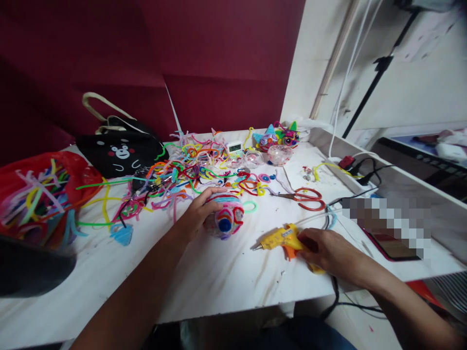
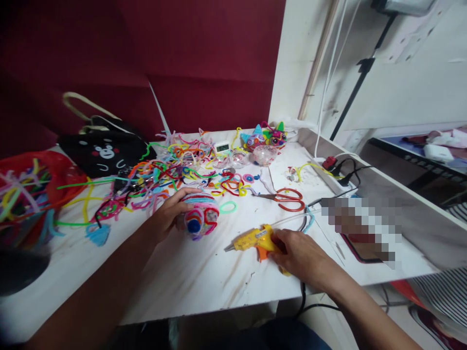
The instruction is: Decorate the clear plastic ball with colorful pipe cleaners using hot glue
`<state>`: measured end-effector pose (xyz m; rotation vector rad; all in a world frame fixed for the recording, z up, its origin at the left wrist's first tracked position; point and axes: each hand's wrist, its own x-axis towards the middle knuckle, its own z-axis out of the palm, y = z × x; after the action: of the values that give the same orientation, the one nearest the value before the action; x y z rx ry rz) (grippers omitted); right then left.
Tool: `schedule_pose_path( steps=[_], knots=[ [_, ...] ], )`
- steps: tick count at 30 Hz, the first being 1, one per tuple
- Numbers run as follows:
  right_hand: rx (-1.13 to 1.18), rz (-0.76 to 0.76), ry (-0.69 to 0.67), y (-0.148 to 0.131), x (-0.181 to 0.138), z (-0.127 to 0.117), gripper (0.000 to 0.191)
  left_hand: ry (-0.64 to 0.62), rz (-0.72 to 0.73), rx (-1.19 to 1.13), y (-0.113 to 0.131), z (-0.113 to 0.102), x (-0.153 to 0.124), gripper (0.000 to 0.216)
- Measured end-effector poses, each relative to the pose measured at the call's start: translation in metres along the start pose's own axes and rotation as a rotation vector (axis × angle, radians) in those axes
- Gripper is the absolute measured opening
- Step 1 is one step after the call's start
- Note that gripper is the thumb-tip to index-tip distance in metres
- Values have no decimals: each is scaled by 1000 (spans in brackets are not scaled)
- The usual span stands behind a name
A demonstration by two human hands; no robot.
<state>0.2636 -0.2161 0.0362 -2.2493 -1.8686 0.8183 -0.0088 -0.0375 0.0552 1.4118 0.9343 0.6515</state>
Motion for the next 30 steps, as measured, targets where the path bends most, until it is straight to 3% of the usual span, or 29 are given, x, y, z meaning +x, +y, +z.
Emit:
schedule_pose_path(
  steps=[8,13,23,30],
  knots=[
    [235,-59,-9,22,3,10,39,-24,20,-15,0,-1,-1,48],
    [476,-109,11,23,-5,5,47,-23,39,-32,-4,-3,1,50],
    [1024,-54,384,-19,-8,2,42,-17,40,-6,-5,-1,0,51],
    [991,-222,492,-40,15,12,43,-17,42,20,-4,-1,-1,54]
  ],
)
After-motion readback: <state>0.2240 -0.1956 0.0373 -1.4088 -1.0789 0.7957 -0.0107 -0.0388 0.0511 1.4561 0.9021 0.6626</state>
